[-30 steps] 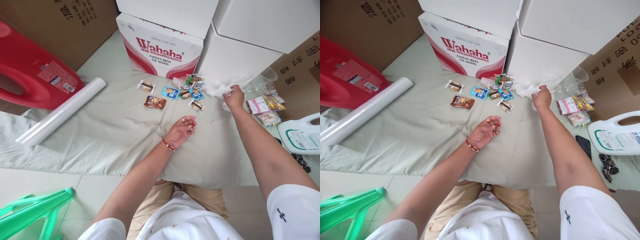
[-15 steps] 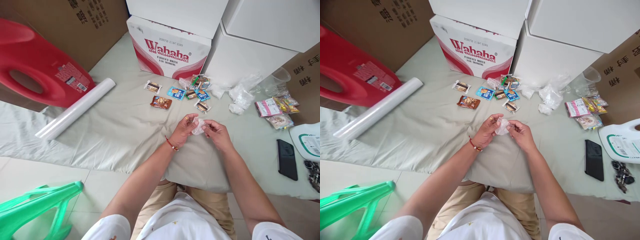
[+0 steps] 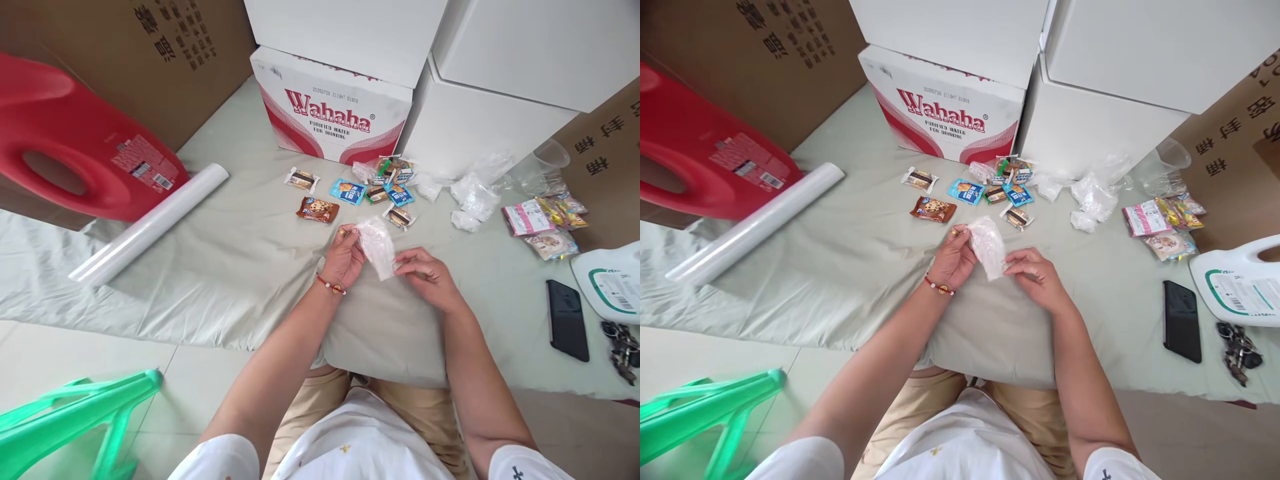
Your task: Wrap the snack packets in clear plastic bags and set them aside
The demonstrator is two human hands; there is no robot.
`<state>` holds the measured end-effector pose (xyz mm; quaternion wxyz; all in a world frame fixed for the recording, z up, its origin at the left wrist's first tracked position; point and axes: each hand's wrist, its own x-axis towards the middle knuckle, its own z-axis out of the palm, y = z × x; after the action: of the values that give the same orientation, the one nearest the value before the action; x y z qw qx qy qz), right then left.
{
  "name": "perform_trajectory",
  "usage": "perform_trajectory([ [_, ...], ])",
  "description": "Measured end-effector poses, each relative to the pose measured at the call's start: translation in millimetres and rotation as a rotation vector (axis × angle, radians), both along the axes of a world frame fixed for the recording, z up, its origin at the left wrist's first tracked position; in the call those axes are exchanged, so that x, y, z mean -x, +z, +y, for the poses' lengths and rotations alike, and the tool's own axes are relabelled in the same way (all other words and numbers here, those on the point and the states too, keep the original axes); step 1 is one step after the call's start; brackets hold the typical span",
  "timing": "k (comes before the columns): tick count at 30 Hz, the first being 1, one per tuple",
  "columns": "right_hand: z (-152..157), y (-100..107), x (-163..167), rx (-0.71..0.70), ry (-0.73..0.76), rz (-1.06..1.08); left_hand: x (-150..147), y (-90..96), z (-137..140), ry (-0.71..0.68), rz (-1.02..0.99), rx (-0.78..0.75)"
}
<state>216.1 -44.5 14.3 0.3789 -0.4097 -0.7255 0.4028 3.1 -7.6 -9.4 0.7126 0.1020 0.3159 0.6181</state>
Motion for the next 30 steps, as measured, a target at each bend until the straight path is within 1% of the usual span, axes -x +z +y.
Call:
perform_trajectory([
  [1, -0.9, 0.0, 0.7, 0.012, 0.045, -0.039, 1.1, -0.7, 1.1, 0.027, -0.010, 0.011],
  [2, -1.4, -0.8, 1.7, 0.026, 0.039, -0.030, 1.8, -1.2, 1.7, 0.046, -0.014, 0.011],
  [4, -1.5, -3.9, 4.1, 0.092, -0.096, 0.092, 1.7, -1.5, 1.2, 0.045, -0.015, -0.007],
  [6, -1.0, -7.0, 6.8, 0.227, -0.237, 0.236, -0.6, -1.0, -0.9, 0.021, -0.009, -0.027],
  [7, -0.9, -8.2, 8.4, 0.315, -0.262, 0.284, -2.5, -0.7, -2.1, 0.004, -0.003, -0.037],
  [9, -1.6, -9.5, 12.1, 0.493, -0.208, 0.305, -6.8, 0.0, -4.5, -0.038, 0.027, -0.064],
  [10, -2.2, -10.0, 14.0, 0.554, -0.168, 0.295, -8.8, 0.4, -5.8, -0.057, 0.060, -0.084],
  [11, -2.8, -10.4, 15.7, 0.586, -0.147, 0.282, -10.3, 0.9, -7.2, -0.060, 0.113, -0.109],
  [13, -3.3, -11.5, 17.9, 0.569, -0.180, 0.274, -11.6, 2.5, -11.1, 0.000, 0.304, -0.163],
  [16, -2.1, -13.9, 18.6, 0.456, -0.357, 0.297, -9.3, 7.3, -21.1, 0.181, 0.732, -0.256],
  [17, -1.7, -14.7, 18.9, 0.415, -0.421, 0.298, -8.3, 9.1, -25.2, 0.181, 0.848, -0.305],
  [18, -1.6, -15.3, 19.6, 0.380, -0.469, 0.292, -7.9, 10.7, -29.4, 0.132, 0.929, -0.365],
  [20, -2.8, -16.1, 22.2, 0.333, -0.494, 0.266, -9.1, 12.3, -36.7, -0.065, 1.011, -0.488],
  [21, -3.9, -16.2, 24.1, 0.326, -0.468, 0.251, -10.8, 12.0, -39.1, -0.164, 1.033, -0.528],
  [22, -5.2, -16.2, 25.9, 0.328, -0.428, 0.238, -12.8, 11.0, -40.5, -0.230, 1.050, -0.544],
  [23, -6.5, -16.1, 27.4, 0.335, -0.388, 0.231, -14.8, 9.4, -40.7, -0.258, 1.056, -0.539],
  [24, -7.4, -15.8, 28.4, 0.345, -0.360, 0.229, -16.5, 7.5, -39.9, -0.255, 1.044, -0.513],
  [26, -7.9, -14.9, 28.1, 0.358, -0.365, 0.238, -17.8, 3.7, -35.5, -0.208, 0.944, -0.418],
  [30, -3.4, -10.4, 21.4, 0.381, -0.504, 0.308, -11.6, 1.5, -23.3, -0.099, 0.579, -0.202],
])
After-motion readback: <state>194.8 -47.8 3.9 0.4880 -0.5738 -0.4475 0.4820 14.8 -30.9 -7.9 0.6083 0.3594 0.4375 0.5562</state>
